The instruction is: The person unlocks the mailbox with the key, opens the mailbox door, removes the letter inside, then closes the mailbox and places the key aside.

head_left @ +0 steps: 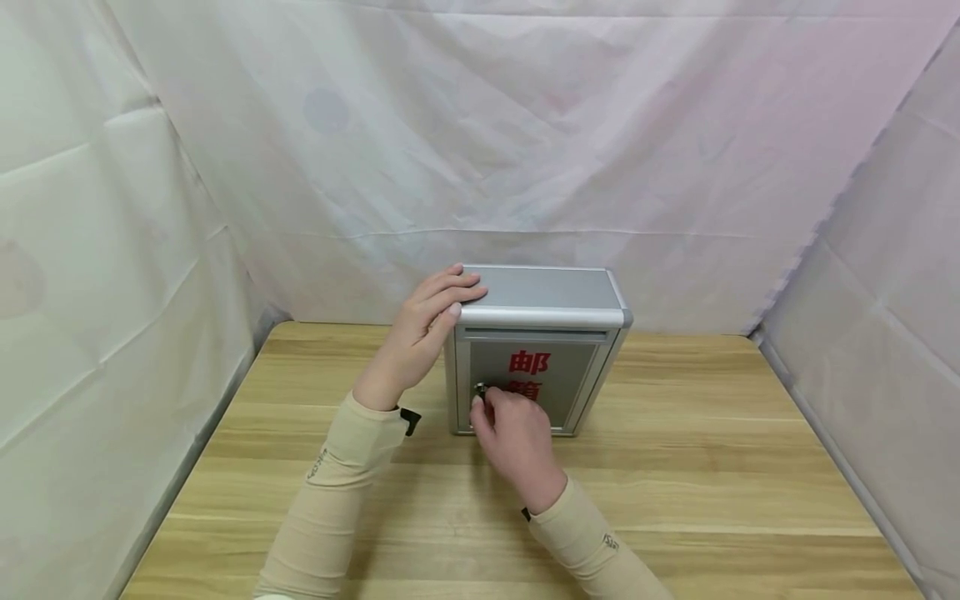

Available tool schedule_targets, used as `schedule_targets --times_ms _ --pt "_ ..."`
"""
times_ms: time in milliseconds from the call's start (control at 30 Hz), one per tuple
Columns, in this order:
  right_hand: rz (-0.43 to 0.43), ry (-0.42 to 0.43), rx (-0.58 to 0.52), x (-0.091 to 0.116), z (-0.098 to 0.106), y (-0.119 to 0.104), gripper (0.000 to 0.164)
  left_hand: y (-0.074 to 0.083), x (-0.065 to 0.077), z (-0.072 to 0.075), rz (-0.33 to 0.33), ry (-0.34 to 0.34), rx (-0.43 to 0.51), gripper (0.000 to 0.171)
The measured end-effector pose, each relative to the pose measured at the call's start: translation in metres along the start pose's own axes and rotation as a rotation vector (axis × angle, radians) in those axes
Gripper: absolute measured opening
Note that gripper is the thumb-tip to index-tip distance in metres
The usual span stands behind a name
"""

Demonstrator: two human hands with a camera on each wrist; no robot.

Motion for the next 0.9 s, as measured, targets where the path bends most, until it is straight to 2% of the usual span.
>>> schedule_targets --times_ms 233,467,700,800,900 --pt "0.022 0.027 -0.004 0.002 0.003 -0.001 0.041 -0.004 0.0 -0.002 0.017 -0.005 0.003 0.031" --pt "0.036 0.048 0.012 0.007 0.006 -0.004 0.04 -0.035 0.006 -0.002 0.005 -0.006 0.001 0.032" --pt "0.039 0.071 0.041 0.011 0.011 -0.006 0.037 -0.042 0.006 0.0 -0.018 -0.017 -0.006 0.033" --pt "0.037 0.11 0.064 0.012 0.02 -0.006 0.027 -0.042 0.006 0.0 -0.02 -0.015 -0.013 0.034" --pt "0.055 0.191 0.042 0.01 0.038 -0.01 0.02 -0.042 0.007 -0.001 -0.015 -0.016 -0.014 0.033"
Point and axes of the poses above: each hand's wrist, its own x-axis away from the middle knuckle, its own z-axis out of the back of the hand, y = z × x, the point moved 7 cm from there along -x, towards the middle knuckle, and after that the axes turned 6 degrees about x, right-handed, at the moved point
